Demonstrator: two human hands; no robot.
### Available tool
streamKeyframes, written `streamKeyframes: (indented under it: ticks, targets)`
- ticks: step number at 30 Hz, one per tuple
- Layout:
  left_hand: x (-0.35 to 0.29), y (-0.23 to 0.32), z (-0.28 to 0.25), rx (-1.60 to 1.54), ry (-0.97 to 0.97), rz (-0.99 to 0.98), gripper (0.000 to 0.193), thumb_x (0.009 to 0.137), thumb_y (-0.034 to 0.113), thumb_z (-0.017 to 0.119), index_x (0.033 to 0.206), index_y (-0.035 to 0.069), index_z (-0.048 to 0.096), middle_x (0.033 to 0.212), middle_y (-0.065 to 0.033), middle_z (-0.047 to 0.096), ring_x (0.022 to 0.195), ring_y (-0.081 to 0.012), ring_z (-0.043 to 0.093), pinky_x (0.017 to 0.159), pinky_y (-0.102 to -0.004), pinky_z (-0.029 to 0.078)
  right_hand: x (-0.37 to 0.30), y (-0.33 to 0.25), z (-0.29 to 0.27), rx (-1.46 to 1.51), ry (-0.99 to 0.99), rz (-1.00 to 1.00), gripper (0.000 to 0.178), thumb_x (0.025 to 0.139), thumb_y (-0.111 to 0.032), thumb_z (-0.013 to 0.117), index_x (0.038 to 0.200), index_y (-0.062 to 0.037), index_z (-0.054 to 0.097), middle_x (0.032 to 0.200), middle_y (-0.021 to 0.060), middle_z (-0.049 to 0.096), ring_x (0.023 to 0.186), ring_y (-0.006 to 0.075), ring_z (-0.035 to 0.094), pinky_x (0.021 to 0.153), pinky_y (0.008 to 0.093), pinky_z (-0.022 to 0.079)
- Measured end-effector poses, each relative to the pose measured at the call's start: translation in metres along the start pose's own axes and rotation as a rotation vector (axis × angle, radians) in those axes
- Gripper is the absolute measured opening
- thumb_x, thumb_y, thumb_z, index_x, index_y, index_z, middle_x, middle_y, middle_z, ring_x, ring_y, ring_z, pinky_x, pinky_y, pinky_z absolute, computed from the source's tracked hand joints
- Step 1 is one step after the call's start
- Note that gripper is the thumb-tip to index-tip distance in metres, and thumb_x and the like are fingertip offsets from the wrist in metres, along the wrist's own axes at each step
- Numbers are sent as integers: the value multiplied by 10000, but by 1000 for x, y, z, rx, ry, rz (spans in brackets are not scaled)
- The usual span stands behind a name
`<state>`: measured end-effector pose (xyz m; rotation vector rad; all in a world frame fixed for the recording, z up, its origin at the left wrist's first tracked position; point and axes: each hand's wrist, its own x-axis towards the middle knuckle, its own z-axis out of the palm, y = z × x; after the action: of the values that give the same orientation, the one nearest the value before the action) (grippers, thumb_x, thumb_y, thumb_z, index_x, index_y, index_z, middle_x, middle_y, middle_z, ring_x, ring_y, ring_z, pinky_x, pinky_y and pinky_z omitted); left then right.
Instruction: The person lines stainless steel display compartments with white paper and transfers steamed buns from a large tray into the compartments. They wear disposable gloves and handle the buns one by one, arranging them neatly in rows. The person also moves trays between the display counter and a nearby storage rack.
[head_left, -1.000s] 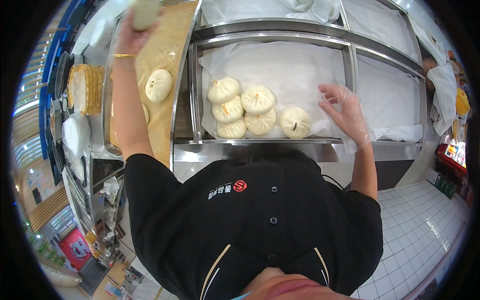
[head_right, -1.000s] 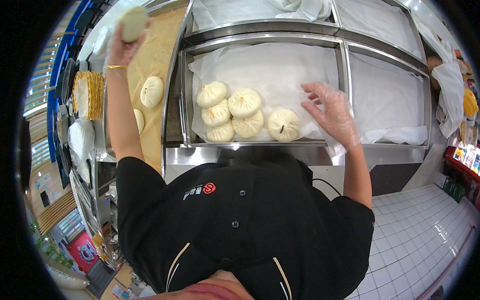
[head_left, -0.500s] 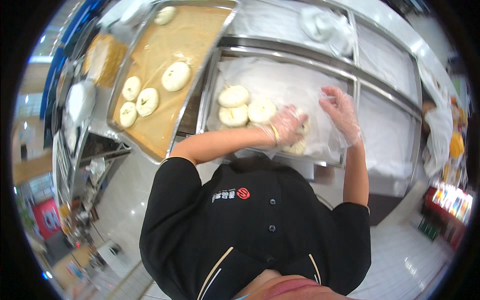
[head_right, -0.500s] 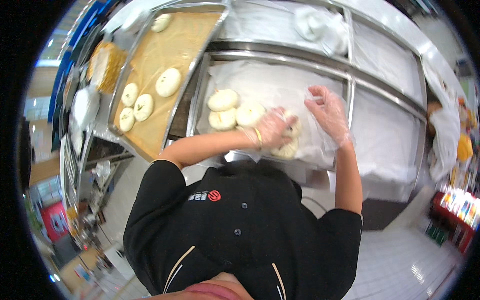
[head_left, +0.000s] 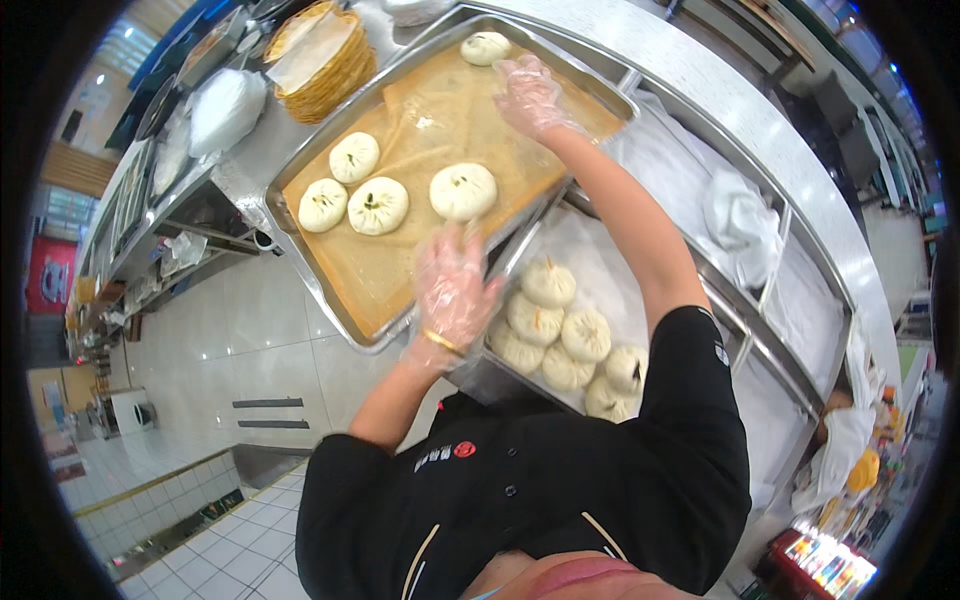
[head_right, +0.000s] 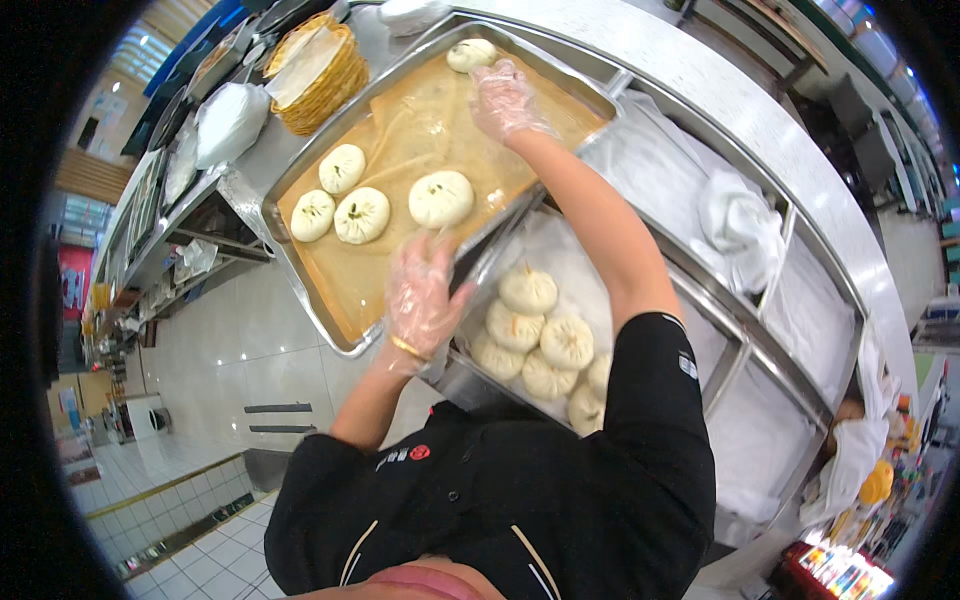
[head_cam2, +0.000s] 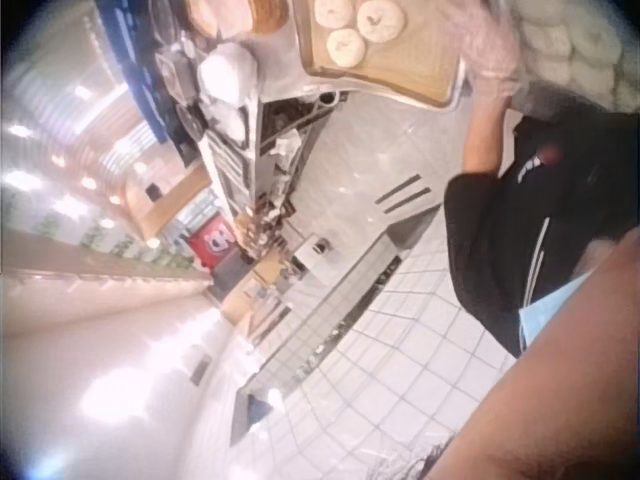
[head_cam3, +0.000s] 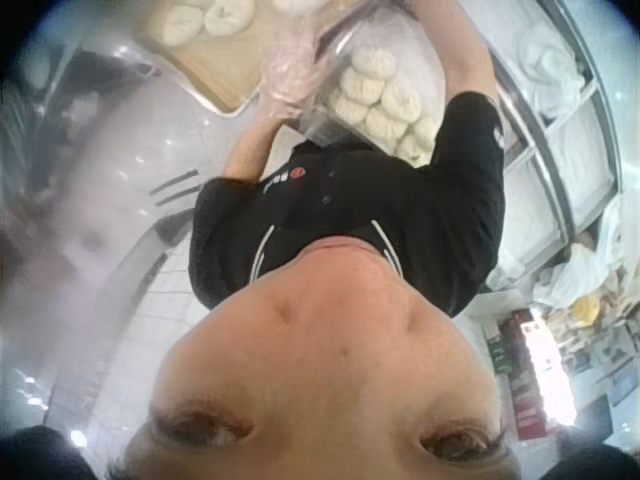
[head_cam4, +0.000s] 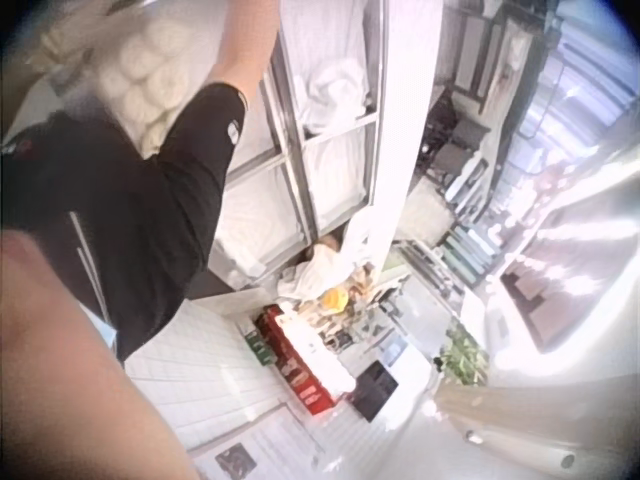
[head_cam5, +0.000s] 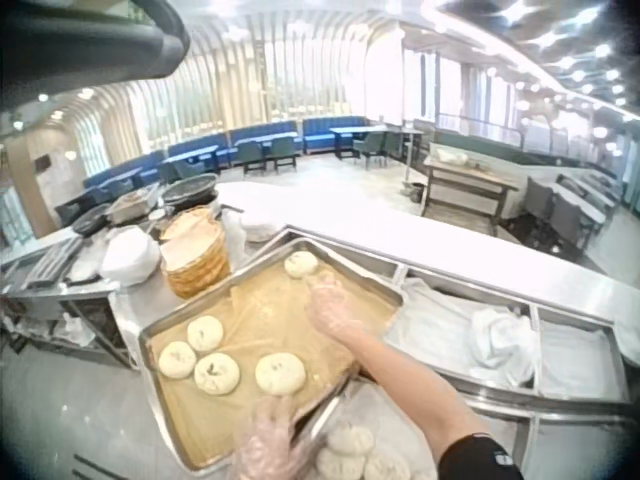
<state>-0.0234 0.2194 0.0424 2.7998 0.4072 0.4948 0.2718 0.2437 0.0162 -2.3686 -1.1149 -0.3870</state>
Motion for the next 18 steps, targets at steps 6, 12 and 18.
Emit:
streamKeyframes:
  ticks: [6,12,18]
  targets:
    - [-27,-45,17,113,-190,-145,384,767,86,577,1135,-14,525,1212,-234,517,1134,-396,499,938,-441,432,97,5,116,-373,-1,-52,582,888,-500,434,1393,-215,378,1425,263,313,1351,356,268,1103,488,166]
    - [-23,-43,20,60,-235,-184,328,783,115,518,1073,-33,552,1202,-261,520,1155,-432,498,974,-512,392,134,17,106,-256,-172,62,490,874,-523,472,1212,-171,509,1203,213,526,1049,363,572,898,467,441]
    - [-22,-46,23,66,-200,-147,299,783,64,509,1064,-33,538,1217,-275,505,1142,-446,495,953,-477,420,194,146,101,1676,-166,826,505,845,-231,633,1293,-112,434,1255,135,486,1092,299,501,877,452,454]
